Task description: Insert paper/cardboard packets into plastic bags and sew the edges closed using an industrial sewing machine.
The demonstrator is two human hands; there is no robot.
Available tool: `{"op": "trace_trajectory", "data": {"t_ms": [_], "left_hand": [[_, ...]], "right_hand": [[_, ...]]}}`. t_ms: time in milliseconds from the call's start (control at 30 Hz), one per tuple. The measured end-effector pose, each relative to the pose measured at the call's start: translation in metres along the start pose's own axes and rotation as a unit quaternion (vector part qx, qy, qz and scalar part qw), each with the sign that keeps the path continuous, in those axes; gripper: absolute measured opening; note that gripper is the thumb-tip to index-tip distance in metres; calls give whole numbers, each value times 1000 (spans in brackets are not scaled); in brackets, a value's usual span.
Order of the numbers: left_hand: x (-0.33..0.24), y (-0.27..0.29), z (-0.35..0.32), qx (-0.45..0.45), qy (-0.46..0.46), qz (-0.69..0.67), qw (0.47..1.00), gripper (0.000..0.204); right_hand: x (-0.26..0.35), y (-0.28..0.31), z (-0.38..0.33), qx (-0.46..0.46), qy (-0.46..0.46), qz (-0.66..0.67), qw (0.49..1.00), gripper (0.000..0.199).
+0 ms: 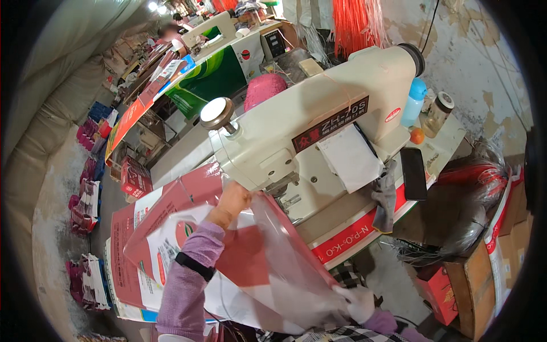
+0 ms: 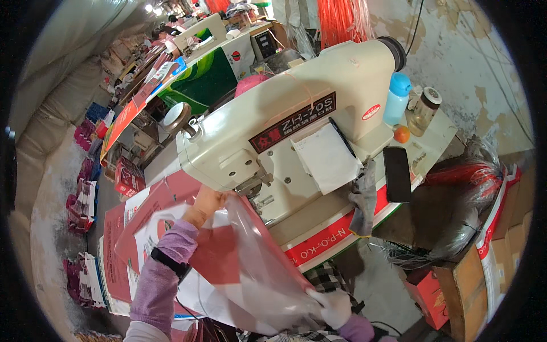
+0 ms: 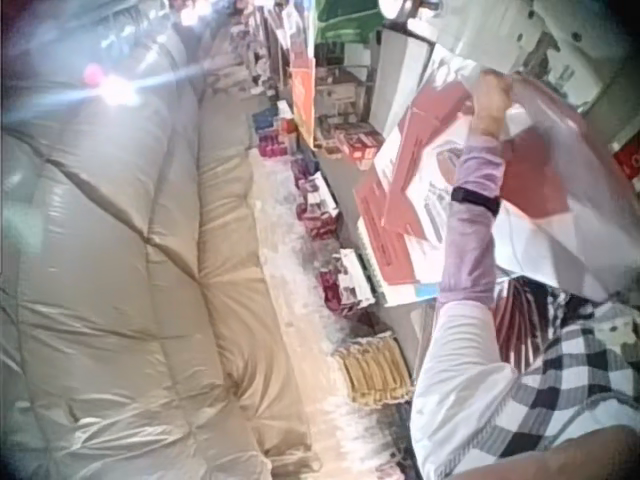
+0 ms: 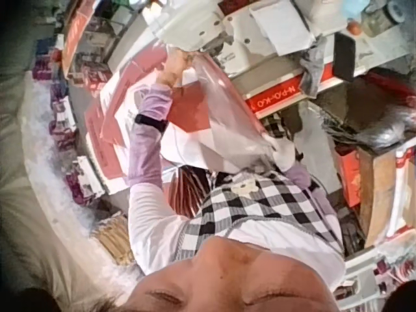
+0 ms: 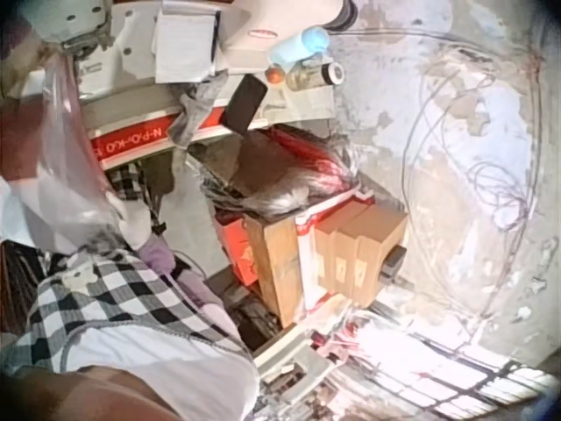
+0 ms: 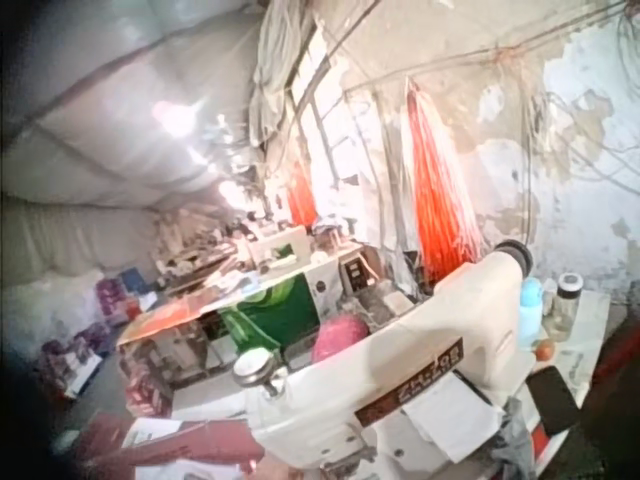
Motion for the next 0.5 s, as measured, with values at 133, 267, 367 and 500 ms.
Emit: {"op": "trace_trajectory", "data": {"t_ms": [133,267,367,500], "left_hand": [[-105,11,-27,-136,17,238,961,18],[-147,-51,-123,113,-244,182,946,58],[-58,-62,-174,199,-105,410,884,58],[-56,90,-137,24,27,376,926,27]], "right_hand": [[22,-5,41,47,-50,6,998,35],[37,-1,67,-50,-23,16,998,39],[54,-16,138,-47,45,-10,998,31],[40,-40,202,-135,91,-55,985,29]]}}
Point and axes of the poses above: each hand's wrist, its own z-axis towards the middle knuckle, its own y-axis out of the back of the hand, x = y × z, the point moved 3 cm from there along z, towards the middle knuckle, and after that the axes turned 5 degrees about x, right-handed, at the moved point
